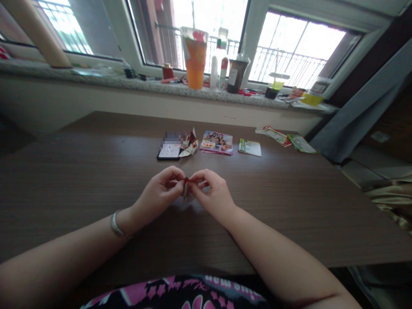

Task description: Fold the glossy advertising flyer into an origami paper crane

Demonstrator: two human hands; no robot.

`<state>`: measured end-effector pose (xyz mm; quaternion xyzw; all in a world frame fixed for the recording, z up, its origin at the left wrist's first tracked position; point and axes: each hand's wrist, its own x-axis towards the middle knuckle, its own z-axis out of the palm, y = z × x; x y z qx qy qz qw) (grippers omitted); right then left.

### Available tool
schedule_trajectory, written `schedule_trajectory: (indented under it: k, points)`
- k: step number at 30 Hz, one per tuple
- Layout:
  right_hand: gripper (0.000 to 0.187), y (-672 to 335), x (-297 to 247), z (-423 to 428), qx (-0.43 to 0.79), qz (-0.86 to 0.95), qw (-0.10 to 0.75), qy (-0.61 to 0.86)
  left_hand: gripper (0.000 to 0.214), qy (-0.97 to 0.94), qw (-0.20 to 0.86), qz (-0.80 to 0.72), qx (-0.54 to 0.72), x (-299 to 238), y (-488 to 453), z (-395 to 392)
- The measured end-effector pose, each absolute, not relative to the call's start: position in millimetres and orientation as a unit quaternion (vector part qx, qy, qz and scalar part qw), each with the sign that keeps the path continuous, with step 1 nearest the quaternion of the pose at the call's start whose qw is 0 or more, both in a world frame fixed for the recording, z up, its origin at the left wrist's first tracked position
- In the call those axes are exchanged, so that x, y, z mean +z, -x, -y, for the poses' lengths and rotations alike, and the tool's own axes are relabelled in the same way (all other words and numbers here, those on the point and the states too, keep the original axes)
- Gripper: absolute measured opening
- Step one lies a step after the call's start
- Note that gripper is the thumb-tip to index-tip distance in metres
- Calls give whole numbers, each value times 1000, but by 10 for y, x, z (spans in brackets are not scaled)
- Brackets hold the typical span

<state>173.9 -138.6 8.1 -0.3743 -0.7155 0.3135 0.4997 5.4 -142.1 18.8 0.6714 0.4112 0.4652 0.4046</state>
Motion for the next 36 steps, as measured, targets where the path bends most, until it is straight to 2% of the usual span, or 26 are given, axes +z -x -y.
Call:
schedule_trajectory:
  k: [5, 13, 22, 29, 36]
  points:
    - [4, -1737, 126, 1410, 270, 750, 478, 370, 1, -703, 361, -402, 463, 210, -71, 1440]
    - [11, -1733, 187, 1416, 271, 771, 463, 343, 6, -758, 332, -356, 434, 198, -37, 1422]
    - [6, -1759, 69, 1345, 301, 755, 451, 368, 3, -731, 400, -357, 421, 176, -45, 1377]
    - [5, -1760, 34, 1280, 366, 718, 435, 401, 9, -718, 444, -362, 395, 54, -30, 1295]
    - [8, -1793, -70, 1204, 414, 710, 382, 423, 10, -711, 458, -387, 368, -20, -5, 1236]
